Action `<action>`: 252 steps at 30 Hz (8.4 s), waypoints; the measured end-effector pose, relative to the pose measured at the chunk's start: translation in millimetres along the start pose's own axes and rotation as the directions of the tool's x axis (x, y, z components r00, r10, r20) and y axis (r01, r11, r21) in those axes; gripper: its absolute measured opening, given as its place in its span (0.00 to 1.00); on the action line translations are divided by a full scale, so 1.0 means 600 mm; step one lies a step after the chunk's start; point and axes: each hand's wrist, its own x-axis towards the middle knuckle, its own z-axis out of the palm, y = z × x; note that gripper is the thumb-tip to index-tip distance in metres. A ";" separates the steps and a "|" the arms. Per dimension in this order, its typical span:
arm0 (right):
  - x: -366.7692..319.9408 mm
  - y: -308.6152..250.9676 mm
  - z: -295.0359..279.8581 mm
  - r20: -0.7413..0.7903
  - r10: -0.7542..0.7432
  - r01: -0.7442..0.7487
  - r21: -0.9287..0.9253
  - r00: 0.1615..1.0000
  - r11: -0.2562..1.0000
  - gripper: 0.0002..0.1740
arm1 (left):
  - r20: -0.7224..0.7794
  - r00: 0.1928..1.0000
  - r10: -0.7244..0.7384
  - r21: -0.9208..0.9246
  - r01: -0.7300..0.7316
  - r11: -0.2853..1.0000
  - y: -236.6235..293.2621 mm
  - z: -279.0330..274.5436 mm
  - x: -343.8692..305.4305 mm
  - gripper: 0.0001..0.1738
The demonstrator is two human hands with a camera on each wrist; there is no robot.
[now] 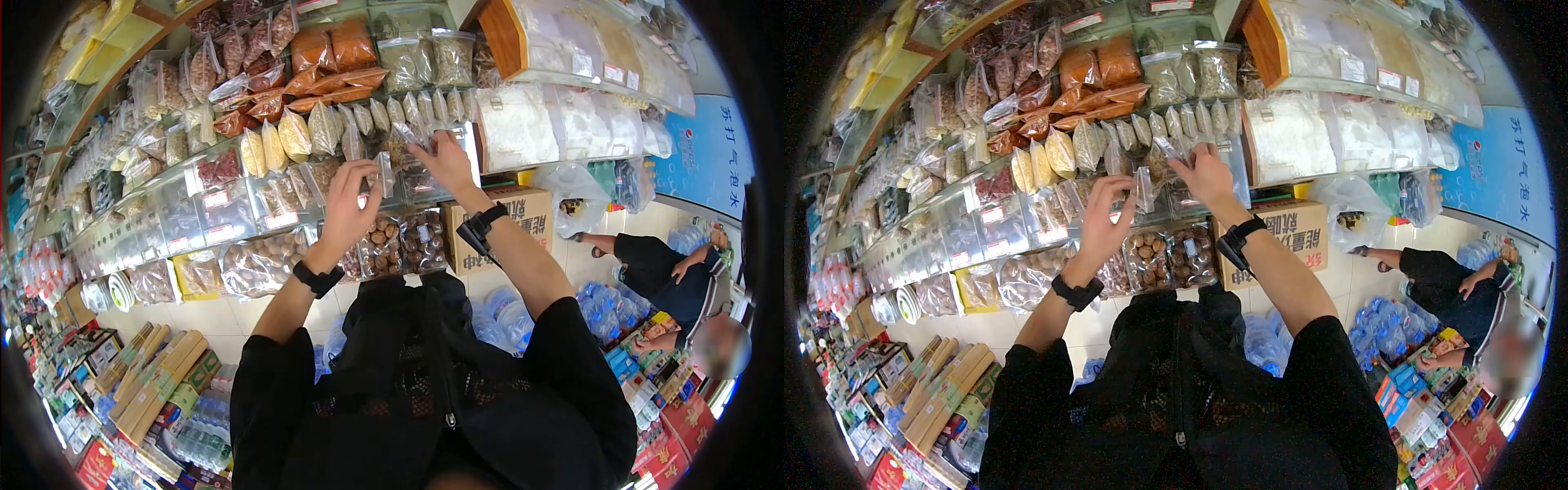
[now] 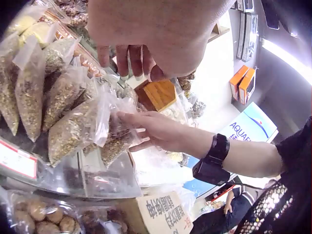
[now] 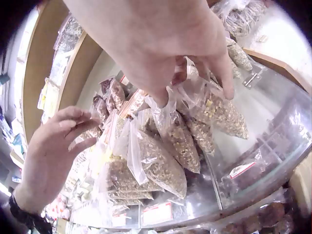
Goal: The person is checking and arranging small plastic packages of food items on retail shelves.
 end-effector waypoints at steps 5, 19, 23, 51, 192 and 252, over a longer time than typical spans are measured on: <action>-0.002 0.008 0.015 -0.023 -0.020 0.020 -0.012 1.000 1.000 0.23 | 0.083 0.995 -0.048 -0.038 0.051 0.998 0.005 0.027 0.013 0.13; -0.029 -0.022 -0.130 -0.127 -0.095 0.118 0.190 0.987 0.975 0.24 | 0.117 0.989 -0.088 0.094 0.077 0.993 0.032 0.067 0.063 0.41; -0.022 -0.050 -0.180 -0.157 -0.106 0.130 0.153 0.982 0.980 0.23 | 0.087 0.995 -0.042 0.119 0.032 0.992 0.055 0.080 0.099 0.48; 0.415 -0.074 -0.259 -0.216 -0.182 0.198 0.056 0.959 0.979 0.28 | 0.111 0.972 -0.206 0.023 0.204 0.979 -0.103 0.068 0.502 0.50; 0.006 -0.133 0.161 0.375 -0.603 0.666 -0.050 0.704 0.745 0.37 | 0.164 0.847 -0.505 0.178 0.478 0.860 -0.128 -0.175 -0.150 0.18; -0.002 -0.033 -0.095 0.095 -0.213 0.122 0.571 0.972 0.812 0.19 | -0.005 0.930 -0.366 0.407 0.337 0.849 -0.178 0.012 0.516 0.51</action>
